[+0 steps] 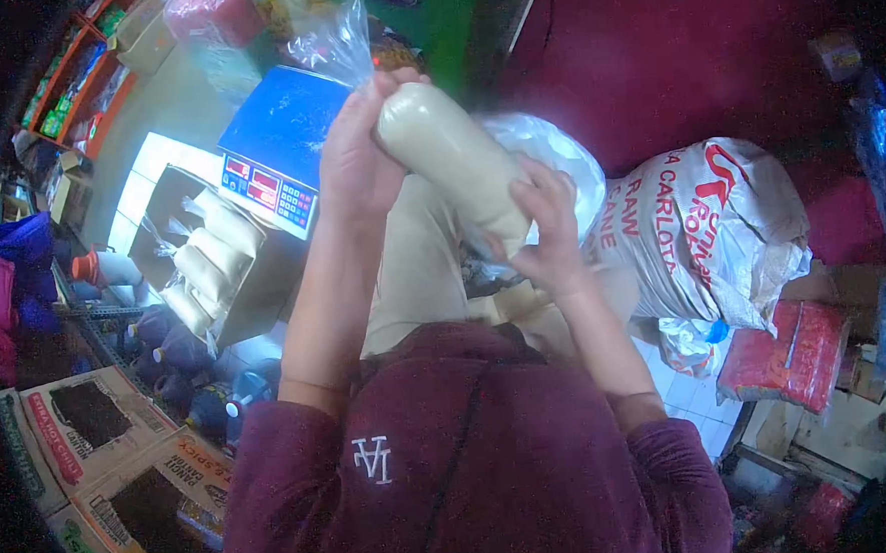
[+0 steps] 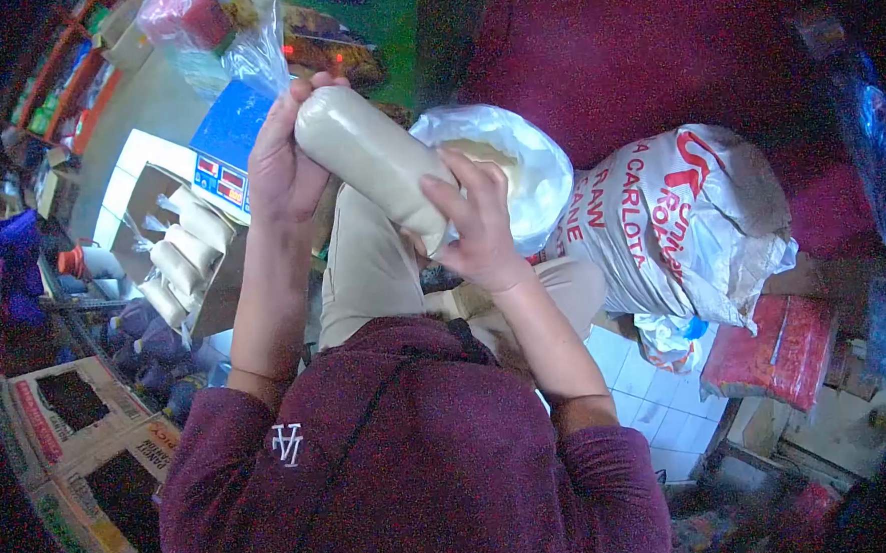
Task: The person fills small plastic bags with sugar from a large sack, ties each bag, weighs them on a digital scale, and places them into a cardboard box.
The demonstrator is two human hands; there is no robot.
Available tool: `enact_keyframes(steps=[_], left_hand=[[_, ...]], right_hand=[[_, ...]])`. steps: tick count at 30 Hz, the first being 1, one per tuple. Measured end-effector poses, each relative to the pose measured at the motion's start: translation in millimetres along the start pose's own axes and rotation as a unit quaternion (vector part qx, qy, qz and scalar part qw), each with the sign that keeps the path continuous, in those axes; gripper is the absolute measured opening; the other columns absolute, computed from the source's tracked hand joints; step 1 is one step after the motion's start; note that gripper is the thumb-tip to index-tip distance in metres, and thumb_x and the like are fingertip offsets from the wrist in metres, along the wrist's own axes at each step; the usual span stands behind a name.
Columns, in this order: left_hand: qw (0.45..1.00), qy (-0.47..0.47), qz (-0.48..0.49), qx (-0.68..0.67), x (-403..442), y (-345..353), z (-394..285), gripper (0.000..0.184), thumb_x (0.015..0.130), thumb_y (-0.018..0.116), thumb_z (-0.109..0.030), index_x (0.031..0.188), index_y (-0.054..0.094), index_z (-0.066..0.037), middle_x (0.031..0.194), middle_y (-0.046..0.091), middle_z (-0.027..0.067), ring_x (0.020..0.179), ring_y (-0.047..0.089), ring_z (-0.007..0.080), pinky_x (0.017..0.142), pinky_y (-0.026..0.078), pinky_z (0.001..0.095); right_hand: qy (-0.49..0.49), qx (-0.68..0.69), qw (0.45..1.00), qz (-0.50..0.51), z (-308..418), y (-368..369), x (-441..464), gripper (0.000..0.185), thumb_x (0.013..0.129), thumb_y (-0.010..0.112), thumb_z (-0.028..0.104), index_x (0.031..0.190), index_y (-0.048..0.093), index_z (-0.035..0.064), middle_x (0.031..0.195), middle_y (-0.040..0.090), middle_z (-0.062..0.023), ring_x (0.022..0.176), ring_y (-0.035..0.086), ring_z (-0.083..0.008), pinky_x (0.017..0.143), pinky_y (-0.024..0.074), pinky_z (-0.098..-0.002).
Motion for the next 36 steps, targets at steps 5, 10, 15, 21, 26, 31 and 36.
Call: enact_keyframes(steps=[5,10,15,21,26,31,36], left_hand=[[0.996,0.035,-0.027,0.077,-1.7,14.7,-5.5,0.016,0.092,0.051,-0.020,0.094,0.057,-0.005,0.108,0.059,0.0118,0.095,0.058,0.0209,0.084,0.047,0.0351],[0.986,0.016,-0.067,0.154,-4.7,21.6,0.7,0.016,0.091,0.052,-0.018,0.096,0.057,-0.003,0.109,0.058,0.0127,0.095,0.058,0.0197,0.083,0.047,0.0340],[0.976,0.011,-0.054,0.209,-7.7,3.0,7.4,0.013,0.092,0.050,-0.013,0.093,0.059,-0.004,0.114,0.058,0.0104,0.100,0.056,0.0203,0.089,0.044,0.0345],[0.636,0.267,0.102,0.717,-24.3,-8.4,44.4,0.012,0.078,0.059,-0.013,0.086,0.062,-0.005,0.097,0.062,0.0116,0.093,0.058,0.0275,0.080,0.045,0.0365],[0.596,0.277,0.028,0.754,-36.8,-17.4,42.7,0.015,0.074,0.062,-0.015,0.087,0.062,-0.006,0.095,0.062,0.0124,0.091,0.057,0.0320,0.077,0.044,0.0400],[0.844,0.050,0.110,0.522,-14.1,-12.1,26.1,0.025,0.074,0.064,-0.016,0.095,0.063,-0.002,0.098,0.063,0.0101,0.089,0.059,0.0208,0.078,0.045,0.0329],[0.873,-0.089,0.043,0.478,-5.8,15.7,12.2,0.028,0.075,0.062,-0.019,0.093,0.063,0.002,0.082,0.064,0.0078,0.086,0.057,0.0143,0.077,0.045,0.0300]], right_hand=[[0.315,0.524,0.783,-0.118,4.9,14.3,-1.7,0.089,0.068,0.077,0.034,0.138,0.029,0.0096,0.135,0.038,-0.0153,0.125,0.036,-0.0346,0.103,0.0280,-0.0484],[0.496,0.732,0.466,-0.042,-0.5,18.9,2.6,0.083,0.075,0.072,0.025,0.139,0.023,0.0052,0.139,0.033,-0.0166,0.131,0.031,-0.0297,0.108,0.0242,-0.0433],[0.261,0.110,0.958,0.037,-17.5,19.1,-6.8,0.063,0.075,0.070,0.021,0.130,0.043,0.0051,0.137,0.037,-0.0189,0.130,0.032,-0.0322,0.107,0.0247,-0.0387],[0.298,0.287,0.906,0.083,-12.6,22.7,45.3,0.056,0.073,0.071,0.022,0.122,0.052,0.0040,0.137,0.038,-0.0214,0.131,0.031,-0.0325,0.106,0.0254,-0.0380],[0.178,0.230,0.957,0.019,-17.9,45.0,79.9,0.019,0.074,0.057,0.015,0.085,0.068,0.0043,0.087,0.063,-0.0141,0.085,0.060,-0.0272,0.082,0.0447,-0.0356],[0.117,0.162,0.969,0.142,-9.8,34.4,109.6,0.020,0.076,0.056,0.012,0.089,0.068,0.0038,0.080,0.062,-0.0150,0.076,0.062,-0.0260,0.074,0.0474,-0.0343],[0.150,0.288,0.944,0.064,-7.4,20.0,126.7,0.023,0.078,0.054,0.009,0.095,0.068,0.0024,0.086,0.065,-0.0151,0.076,0.065,-0.0244,0.067,0.0501,-0.0328]])
Point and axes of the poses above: each hand's wrist, its own x-axis towards the middle knuckle, its own y-axis out of the palm, z = x × y, the point moved 1 cm from there along x, towards the middle knuckle
